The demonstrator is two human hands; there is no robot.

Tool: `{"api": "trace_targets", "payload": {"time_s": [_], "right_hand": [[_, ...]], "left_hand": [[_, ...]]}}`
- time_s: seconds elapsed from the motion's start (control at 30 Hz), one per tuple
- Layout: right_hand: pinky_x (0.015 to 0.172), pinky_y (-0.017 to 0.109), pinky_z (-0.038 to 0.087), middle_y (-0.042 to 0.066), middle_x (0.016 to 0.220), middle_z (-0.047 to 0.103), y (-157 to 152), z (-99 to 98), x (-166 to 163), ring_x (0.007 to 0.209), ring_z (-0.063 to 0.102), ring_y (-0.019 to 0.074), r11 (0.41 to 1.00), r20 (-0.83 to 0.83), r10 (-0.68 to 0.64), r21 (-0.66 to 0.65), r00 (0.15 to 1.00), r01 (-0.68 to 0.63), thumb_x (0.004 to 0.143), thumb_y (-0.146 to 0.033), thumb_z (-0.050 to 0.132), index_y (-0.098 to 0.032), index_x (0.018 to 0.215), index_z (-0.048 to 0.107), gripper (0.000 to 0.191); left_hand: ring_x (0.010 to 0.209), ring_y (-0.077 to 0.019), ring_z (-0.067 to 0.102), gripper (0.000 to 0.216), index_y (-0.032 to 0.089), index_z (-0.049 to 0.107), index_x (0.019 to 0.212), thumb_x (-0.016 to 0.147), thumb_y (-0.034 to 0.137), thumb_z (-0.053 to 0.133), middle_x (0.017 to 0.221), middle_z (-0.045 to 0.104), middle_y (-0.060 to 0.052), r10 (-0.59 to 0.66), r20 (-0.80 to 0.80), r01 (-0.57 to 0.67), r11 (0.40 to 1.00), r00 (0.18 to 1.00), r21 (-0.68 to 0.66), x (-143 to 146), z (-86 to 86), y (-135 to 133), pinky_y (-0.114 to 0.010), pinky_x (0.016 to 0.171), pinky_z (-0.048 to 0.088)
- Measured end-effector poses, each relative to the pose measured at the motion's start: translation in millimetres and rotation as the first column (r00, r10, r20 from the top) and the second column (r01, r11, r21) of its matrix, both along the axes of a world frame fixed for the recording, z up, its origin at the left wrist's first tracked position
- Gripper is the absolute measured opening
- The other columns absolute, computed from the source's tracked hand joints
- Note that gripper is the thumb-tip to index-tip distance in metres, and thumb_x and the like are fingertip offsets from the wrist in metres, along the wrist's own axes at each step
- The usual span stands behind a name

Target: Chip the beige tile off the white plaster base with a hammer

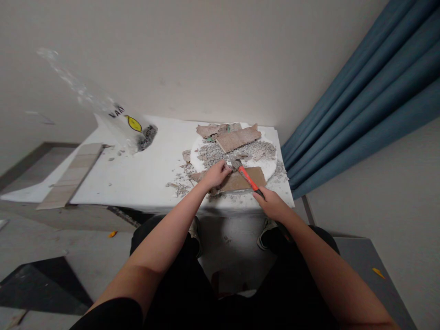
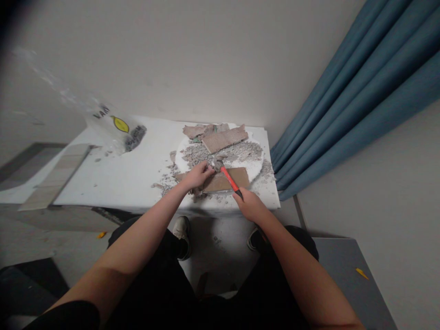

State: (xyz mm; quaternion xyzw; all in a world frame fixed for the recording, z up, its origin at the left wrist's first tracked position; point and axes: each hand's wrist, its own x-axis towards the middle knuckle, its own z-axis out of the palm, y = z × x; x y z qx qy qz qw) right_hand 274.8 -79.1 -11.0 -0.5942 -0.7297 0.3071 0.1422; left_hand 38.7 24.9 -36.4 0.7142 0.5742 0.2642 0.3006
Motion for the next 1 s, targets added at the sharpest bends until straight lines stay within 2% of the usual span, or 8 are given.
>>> {"api": "trace_targets", "payload": {"time_s": [0.17, 0.33, 0.5, 1.0], "right_hand": [[0.07, 0.026, 0.037, 0.006, 0.084, 0.064, 0.9, 2.1, 1.0, 0.079, 0.056, 0.0182, 1.0, -0.005, 0.003, 0.007, 1.0, -0.003, 0.095, -0.038, 0.044, -0.019, 0.089, 0.056, 0.023], [0.07, 0.026, 0.037, 0.006, 0.082, 0.064, 0.1, 5.2, 6.0, 0.078, 0.057, 0.0184, 1.0, -0.01, -0.024, 0.014, 1.0, 0.024, 0.095, -0.038, 0.043, -0.019, 0.087, 0.057, 0.025], [0.071, 0.026, 0.037, 0.008, 0.087, 0.066, 2.0, 5.7, 12.4, 0.082, 0.057, 0.0194, 0.997, 0.019, -0.073, 0.019, 0.997, 0.072, 0.095, -0.037, 0.043, -0.017, 0.091, 0.059, 0.026], [0.074, 0.027, 0.039, 0.01, 0.093, 0.068, 3.9, 5.0, 13.6, 0.087, 0.059, 0.0207, 0.998, 0.015, -0.054, 0.03, 0.998, 0.054, 0.095, -0.036, 0.045, -0.017, 0.094, 0.06, 0.024]], "left_hand": [[0.066, -0.0162, 0.048, 0.019, 0.019, 0.057, 0.072, 0.079, 0.037, 0.06, 0.066, 0.057, 0.0, 0.004, -0.069, -0.004, 1.0, 0.998, -0.007, -9.0, 2.4, -0.4, -0.027, 0.061, 0.031], [0.062, -0.0142, 0.045, 0.023, 0.018, 0.062, 0.072, 0.079, 0.04, 0.06, 0.06, 0.054, 0.001, 0.061, 0.015, -0.061, 0.998, 0.998, 0.032, -5.1, 5.1, -2.7, -0.026, 0.059, 0.029], [0.061, -0.0137, 0.046, 0.02, 0.018, 0.065, 0.07, 0.076, 0.037, 0.065, 0.059, 0.055, 0.001, 0.037, 0.057, -0.037, 0.999, 0.998, -0.005, -2.4, 3.1, -3.3, -0.025, 0.058, 0.029], [0.058, -0.0139, 0.042, 0.018, 0.02, 0.062, 0.064, 0.073, 0.035, 0.068, 0.054, 0.049, 0.002, 0.077, 0.141, -0.075, 0.997, 0.987, -0.014, -0.9, 3.4, -5.0, -0.026, 0.054, 0.026]]}}
